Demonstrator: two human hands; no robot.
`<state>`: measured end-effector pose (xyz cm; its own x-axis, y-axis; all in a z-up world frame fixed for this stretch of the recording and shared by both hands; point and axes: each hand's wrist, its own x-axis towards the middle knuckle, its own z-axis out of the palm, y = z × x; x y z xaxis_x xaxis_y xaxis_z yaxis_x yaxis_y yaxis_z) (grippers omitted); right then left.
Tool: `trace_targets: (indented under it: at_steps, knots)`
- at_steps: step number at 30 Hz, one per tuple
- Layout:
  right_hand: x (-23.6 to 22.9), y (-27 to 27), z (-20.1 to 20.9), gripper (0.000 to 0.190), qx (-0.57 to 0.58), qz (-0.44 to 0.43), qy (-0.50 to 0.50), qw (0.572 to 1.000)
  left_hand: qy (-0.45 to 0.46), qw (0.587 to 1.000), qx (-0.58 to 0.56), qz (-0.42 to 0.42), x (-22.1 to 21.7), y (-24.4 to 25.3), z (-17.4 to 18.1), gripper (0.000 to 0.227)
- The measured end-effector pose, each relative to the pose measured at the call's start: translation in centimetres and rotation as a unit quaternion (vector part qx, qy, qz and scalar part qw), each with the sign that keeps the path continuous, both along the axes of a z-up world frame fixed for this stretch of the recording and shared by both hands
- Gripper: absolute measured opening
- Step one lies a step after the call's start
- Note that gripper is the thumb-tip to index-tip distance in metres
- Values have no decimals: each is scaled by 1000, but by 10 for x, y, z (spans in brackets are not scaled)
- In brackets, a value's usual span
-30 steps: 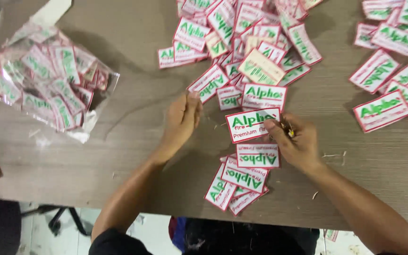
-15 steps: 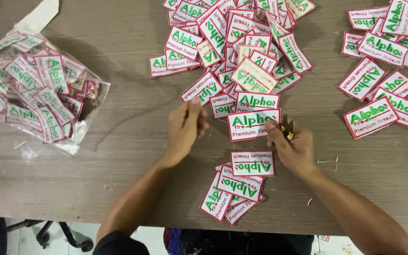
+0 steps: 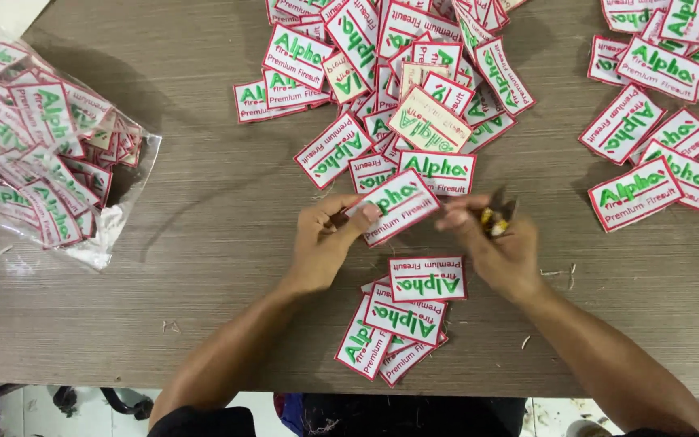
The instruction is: Trimming excess threads from clothing labels using a pair of scissors.
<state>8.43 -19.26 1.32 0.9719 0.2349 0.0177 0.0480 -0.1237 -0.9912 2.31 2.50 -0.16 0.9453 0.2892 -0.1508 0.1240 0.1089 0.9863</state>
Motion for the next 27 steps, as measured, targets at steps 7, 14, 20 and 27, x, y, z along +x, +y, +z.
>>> trace_targets:
  at_steps: [7, 14, 20, 27]
  knots:
    - [6, -21, -29, 38, -20, 51, -33, 998, 28, 999, -12, -8, -1, 0, 5, 26]
    - [8, -16, -5, 9, -66, -61, -16, 996, 48, 997, -38, -55, -4, -13, 8, 22]
    - [12, -22, -22, 35, -7, 31, -45, 998, 43, 996, -12, -73, -3, -14, 9, 22]
    - [7, -25, -28, 22, -83, -44, -22, 995, 19, 997, -12, -72, -5, -12, 5, 26]
